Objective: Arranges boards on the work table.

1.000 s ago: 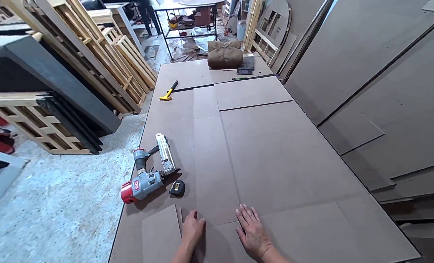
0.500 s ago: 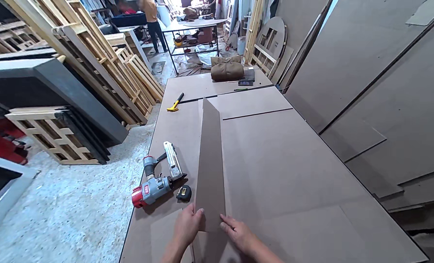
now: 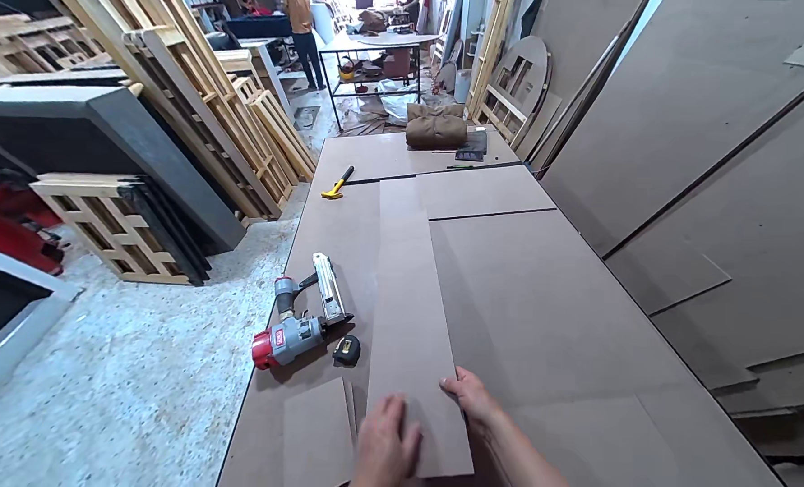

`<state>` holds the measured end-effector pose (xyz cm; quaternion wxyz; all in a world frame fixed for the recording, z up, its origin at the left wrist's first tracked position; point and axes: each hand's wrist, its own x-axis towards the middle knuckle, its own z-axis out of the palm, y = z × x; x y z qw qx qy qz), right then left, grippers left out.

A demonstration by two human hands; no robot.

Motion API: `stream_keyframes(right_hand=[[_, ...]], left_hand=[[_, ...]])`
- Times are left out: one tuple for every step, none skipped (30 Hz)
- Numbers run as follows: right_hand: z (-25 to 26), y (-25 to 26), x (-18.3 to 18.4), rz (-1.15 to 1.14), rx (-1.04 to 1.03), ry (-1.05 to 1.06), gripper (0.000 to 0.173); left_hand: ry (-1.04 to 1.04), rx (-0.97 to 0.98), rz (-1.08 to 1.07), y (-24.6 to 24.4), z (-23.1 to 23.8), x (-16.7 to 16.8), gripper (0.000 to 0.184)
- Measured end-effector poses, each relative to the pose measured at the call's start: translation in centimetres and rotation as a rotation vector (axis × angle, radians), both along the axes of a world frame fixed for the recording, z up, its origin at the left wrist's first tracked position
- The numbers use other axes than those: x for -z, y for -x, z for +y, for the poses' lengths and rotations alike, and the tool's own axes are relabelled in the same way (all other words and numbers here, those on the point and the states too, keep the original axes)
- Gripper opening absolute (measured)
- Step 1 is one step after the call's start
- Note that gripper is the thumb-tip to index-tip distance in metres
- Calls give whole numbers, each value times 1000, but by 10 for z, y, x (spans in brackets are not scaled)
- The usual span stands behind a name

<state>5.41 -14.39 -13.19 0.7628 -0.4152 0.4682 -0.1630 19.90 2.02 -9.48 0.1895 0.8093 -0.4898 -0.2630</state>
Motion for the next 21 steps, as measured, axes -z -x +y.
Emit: stream_keyframes(right_hand=[[-8,-4,7,7,-8,-16,28],[-16,-10,14,23,-32,-7,30],[-23,-17,21,53,-65,22,32],[-28,-24,28,97,-98,61,34],[-34,-30,35,154,-127,100,36],[-40,-36,39,211,-142,134,37],[-46,-41,42,271,-149,162,38],[-51,-45,45,330,-159,196,40],[-56,-45,48,401,-186,239,44],[-60,-44,50,487,-232,299,51],[-60,-41,53,585,-298,380,59],[-55,-35,55,689,-382,464,67],[-46,-28,59,781,-460,546,69],[-34,-18,64,840,-524,624,69],[-21,-6,69,875,-562,710,69],[-7,7,76,888,-588,797,68],[5,20,85,880,-605,873,67],[17,33,95,861,-611,941,65],[26,43,105,840,-602,1011,63],[31,51,113,821,-579,1080,62],[33,56,121,806,-549,1151,61]], left_hand=[[19,-105,-33,-14,4,24,68],[-24,-186,-19,-27,6,43,77],[-84,-251,42,-37,7,57,86],[-136,-309,122,-43,6,68,93],[-171,-356,194,-48,3,76,93],[-198,-375,234,-51,-2,83,90],[-226,-368,238,-53,-8,87,85],[-242,-353,225,-55,-14,90,80],[-245,-339,207,-56,-19,93,77],[-241,-325,190,-57,-25,96,76],[-242,-305,171,-57,-30,98,77],[-256,-279,145,-57,-34,100,80],[-275,-258,113,-56,-36,103,84],[-287,-244,81,-54,-37,106,89],[-281,-233,45,-51,-38,110,93],[-264,-221,19,-49,-38,114,98],[-253,-207,9,-47,-37,118,101],[-232,-192,13,-45,-34,124,104],[-209,-172,26,-45,-33,130,105],[-197,-152,40,-46,-33,135,105],[-194,-140,53,-46,-34,138,104]])
